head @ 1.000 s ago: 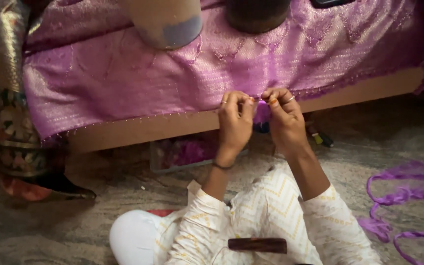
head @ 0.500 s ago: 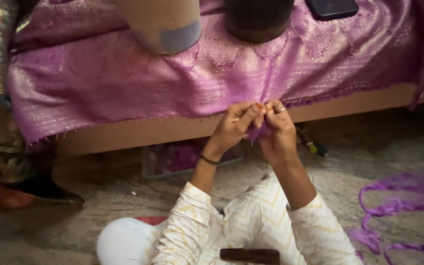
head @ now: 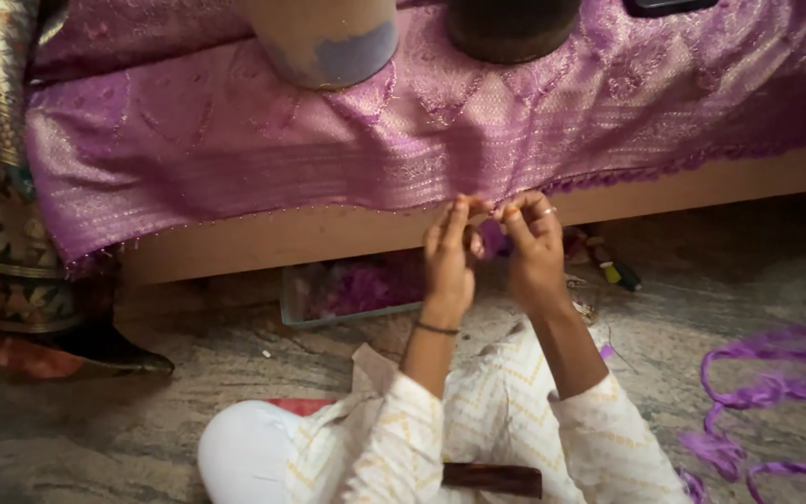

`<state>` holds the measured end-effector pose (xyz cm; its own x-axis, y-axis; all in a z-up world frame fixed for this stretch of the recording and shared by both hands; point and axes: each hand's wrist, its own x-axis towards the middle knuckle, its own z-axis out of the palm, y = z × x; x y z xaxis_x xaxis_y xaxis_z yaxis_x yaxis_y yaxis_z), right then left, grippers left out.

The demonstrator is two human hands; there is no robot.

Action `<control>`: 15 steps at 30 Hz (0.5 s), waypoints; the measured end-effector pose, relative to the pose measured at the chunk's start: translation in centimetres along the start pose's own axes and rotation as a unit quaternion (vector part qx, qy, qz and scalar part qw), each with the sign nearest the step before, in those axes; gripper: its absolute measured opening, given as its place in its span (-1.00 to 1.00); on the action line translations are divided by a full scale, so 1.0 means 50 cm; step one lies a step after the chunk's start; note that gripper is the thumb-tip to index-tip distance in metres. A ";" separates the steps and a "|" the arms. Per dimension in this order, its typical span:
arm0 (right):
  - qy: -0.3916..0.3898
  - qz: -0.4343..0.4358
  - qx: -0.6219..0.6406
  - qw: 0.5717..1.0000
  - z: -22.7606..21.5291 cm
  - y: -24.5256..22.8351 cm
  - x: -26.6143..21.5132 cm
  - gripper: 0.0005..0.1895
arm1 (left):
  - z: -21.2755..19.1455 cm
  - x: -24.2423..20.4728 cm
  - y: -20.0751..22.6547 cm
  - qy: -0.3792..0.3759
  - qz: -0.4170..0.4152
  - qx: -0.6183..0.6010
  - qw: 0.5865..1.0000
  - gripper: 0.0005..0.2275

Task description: The person is handcrafting purple tassels onto the edge of a purple fabric using thread and tools.

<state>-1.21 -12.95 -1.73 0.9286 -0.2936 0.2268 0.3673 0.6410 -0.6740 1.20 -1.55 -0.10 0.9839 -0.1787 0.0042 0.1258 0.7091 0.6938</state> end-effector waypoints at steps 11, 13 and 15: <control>-0.054 -0.269 -0.607 0.746 0.065 -0.086 -0.097 -0.85 | -0.011 -0.050 0.042 -0.040 0.010 0.335 0.941 -0.84; -0.050 -0.260 -0.586 0.766 0.043 -0.091 -0.128 -0.84 | -0.020 -0.049 0.039 -0.063 -0.021 0.309 0.949 -0.86; -0.117 -0.226 -0.628 0.735 0.008 -0.097 -0.171 -0.76 | -0.020 -0.055 0.038 -0.044 -0.011 0.312 0.949 -0.86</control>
<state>-10.90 -13.27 -0.10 0.7649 -0.0504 0.6421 0.4388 -0.6890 -0.5768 -1.13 0.97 0.48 0.9643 -0.2635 0.0261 0.0190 0.1670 0.9858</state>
